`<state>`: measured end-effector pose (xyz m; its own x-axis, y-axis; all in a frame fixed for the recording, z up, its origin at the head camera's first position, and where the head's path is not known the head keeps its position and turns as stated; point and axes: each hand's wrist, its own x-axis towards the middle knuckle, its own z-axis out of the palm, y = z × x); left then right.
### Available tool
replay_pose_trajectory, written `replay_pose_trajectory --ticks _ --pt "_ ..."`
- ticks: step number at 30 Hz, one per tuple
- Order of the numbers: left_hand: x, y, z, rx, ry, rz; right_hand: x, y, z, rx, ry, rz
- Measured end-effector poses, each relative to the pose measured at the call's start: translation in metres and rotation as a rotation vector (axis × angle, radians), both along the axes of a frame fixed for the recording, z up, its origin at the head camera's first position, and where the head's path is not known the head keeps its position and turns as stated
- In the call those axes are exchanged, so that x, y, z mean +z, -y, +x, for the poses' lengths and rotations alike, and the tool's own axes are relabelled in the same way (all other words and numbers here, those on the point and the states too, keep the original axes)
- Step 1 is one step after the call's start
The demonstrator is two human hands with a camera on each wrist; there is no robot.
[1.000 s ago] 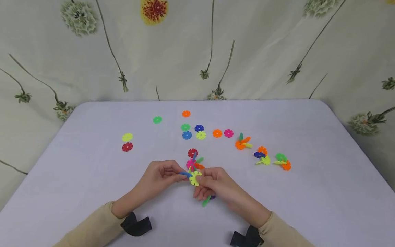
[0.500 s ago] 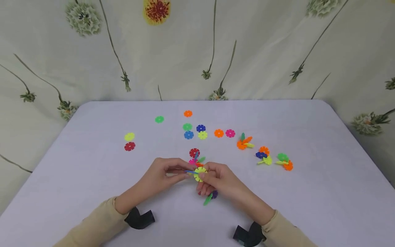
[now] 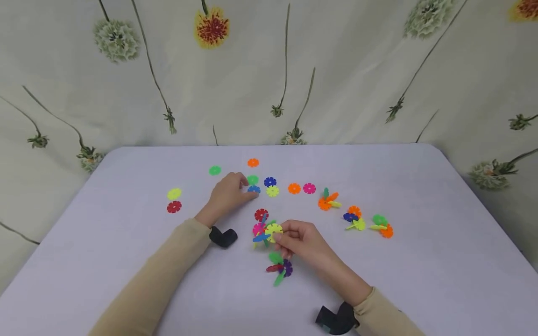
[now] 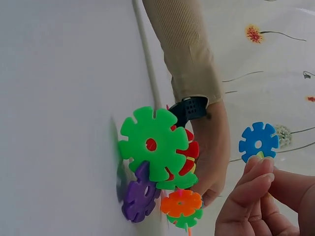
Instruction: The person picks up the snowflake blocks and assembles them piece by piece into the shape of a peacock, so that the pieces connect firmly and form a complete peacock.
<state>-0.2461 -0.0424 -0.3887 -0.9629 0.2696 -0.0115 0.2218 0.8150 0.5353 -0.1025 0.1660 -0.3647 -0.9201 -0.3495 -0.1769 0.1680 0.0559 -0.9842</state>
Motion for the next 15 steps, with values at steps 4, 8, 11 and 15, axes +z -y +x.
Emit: replay_pose_trajectory --ticks 4,8,11,15 --pt "0.0 -0.001 -0.003 -0.025 -0.037 0.02 -0.001 0.001 -0.001 -0.01 -0.005 0.005" --pt "0.002 0.011 0.009 -0.096 -0.051 0.173 -0.003 0.002 -0.002 -0.011 0.002 -0.003" --pt "0.005 0.021 0.03 -0.185 0.03 0.351 -0.004 0.002 -0.001 -0.007 0.014 -0.026" --pt "0.011 0.025 0.062 -0.312 0.194 0.581 -0.004 0.002 -0.001 -0.008 0.033 -0.059"
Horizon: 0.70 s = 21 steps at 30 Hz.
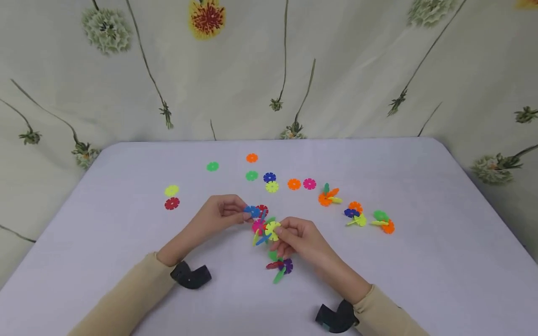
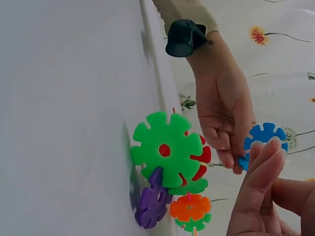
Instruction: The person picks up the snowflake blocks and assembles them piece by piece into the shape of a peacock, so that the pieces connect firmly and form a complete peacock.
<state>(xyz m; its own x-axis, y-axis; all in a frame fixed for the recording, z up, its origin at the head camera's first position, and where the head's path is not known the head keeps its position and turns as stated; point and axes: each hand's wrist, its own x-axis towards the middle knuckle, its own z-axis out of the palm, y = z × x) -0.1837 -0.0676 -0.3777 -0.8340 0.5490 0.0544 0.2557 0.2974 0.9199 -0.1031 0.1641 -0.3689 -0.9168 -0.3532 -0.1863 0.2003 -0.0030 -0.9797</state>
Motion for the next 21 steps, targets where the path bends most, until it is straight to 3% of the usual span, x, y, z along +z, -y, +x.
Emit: replay_pose_trajectory --ticks 2,6,10,21 --pt "0.003 -0.001 0.013 -0.047 0.042 0.072 0.001 0.0 0.001 0.003 0.006 -0.012" --pt "0.004 -0.004 0.028 -0.059 0.03 0.133 0.003 0.002 0.002 0.007 0.024 -0.03" --pt "0.003 -0.007 0.033 -0.036 -0.009 0.139 0.004 0.003 0.004 -0.001 0.045 -0.046" --pt "0.005 -0.007 0.036 -0.077 0.032 0.191 0.004 0.004 0.005 0.078 0.04 -0.018"
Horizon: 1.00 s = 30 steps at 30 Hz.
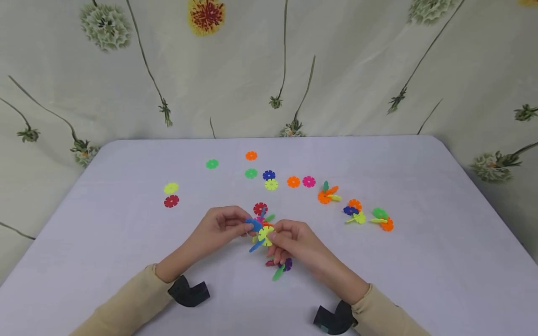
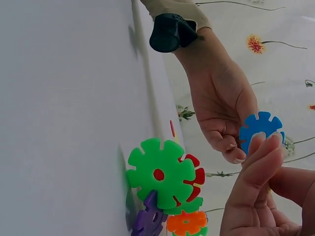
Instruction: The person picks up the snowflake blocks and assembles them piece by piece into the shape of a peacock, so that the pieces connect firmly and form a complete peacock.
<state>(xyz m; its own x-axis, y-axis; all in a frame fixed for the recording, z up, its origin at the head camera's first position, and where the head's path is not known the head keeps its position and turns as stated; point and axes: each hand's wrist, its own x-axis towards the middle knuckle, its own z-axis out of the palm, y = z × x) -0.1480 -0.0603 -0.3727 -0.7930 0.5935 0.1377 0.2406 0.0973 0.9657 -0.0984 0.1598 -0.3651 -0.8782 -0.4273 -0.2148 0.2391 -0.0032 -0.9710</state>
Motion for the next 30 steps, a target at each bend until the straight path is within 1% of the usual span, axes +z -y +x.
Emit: replay_pose_trajectory --ticks 2,5,8,14,18,22,25,27,30 --pt "0.002 0.0 0.0 -0.025 0.015 0.007 0.0 0.0 0.0 0.029 -0.011 0.005" --pt "0.004 0.002 0.0 -0.067 0.016 0.019 0.001 0.0 -0.001 0.067 -0.024 0.001" --pt "0.005 0.005 -0.001 -0.101 0.005 0.038 0.002 0.0 -0.001 0.08 -0.029 -0.001" --pt "0.005 0.008 -0.002 -0.108 -0.036 0.06 0.004 0.0 0.0 0.042 -0.023 -0.024" --pt "0.004 0.006 0.0 -0.099 -0.064 0.045 0.003 0.001 0.002 0.026 -0.012 -0.062" --pt "0.007 0.006 0.002 -0.074 -0.118 0.037 0.002 0.003 0.005 0.008 0.025 -0.114" --pt "0.007 0.006 0.003 -0.085 -0.13 0.057 0.002 0.004 0.006 0.008 0.053 -0.148" --pt "0.004 0.006 0.004 -0.094 -0.093 0.092 0.003 0.004 0.007 0.011 0.068 -0.159" --pt "-0.003 0.004 0.006 -0.092 0.007 0.163 0.004 0.004 0.009 0.001 0.101 -0.173"
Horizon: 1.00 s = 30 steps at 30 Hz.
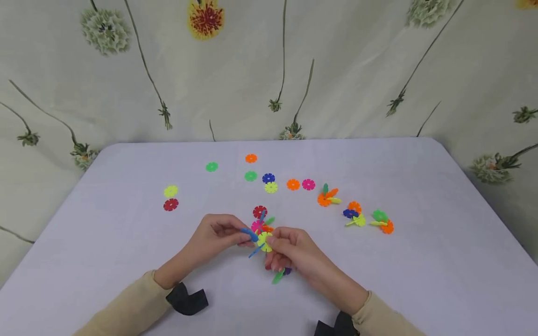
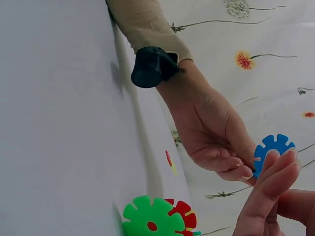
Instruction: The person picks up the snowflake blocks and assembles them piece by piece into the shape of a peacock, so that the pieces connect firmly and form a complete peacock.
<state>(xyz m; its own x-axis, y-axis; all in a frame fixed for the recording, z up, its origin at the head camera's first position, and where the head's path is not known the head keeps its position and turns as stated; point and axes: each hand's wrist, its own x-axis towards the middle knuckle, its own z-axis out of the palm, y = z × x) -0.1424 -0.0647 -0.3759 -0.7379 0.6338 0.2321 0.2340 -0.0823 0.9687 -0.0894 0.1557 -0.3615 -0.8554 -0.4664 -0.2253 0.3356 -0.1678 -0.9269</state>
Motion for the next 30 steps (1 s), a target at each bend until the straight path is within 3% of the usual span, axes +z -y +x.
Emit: replay_pose_trajectory --ticks 4,9,18,24,30 --pt "-0.006 -0.003 0.003 0.026 0.137 0.065 0.0 0.001 0.002 -0.022 0.035 -0.018" --pt "-0.004 -0.005 0.004 0.051 0.162 0.065 0.0 0.002 0.003 -0.024 0.028 -0.022" --pt "-0.003 -0.003 0.006 0.041 0.051 0.038 0.002 0.005 0.004 -0.046 0.029 -0.008" --pt "0.003 0.004 0.017 0.001 -0.104 0.071 0.006 0.014 0.016 -0.065 -0.03 0.049" --pt "0.005 0.0 0.023 0.053 -0.228 0.021 0.008 0.017 0.022 -0.134 -0.067 0.114"
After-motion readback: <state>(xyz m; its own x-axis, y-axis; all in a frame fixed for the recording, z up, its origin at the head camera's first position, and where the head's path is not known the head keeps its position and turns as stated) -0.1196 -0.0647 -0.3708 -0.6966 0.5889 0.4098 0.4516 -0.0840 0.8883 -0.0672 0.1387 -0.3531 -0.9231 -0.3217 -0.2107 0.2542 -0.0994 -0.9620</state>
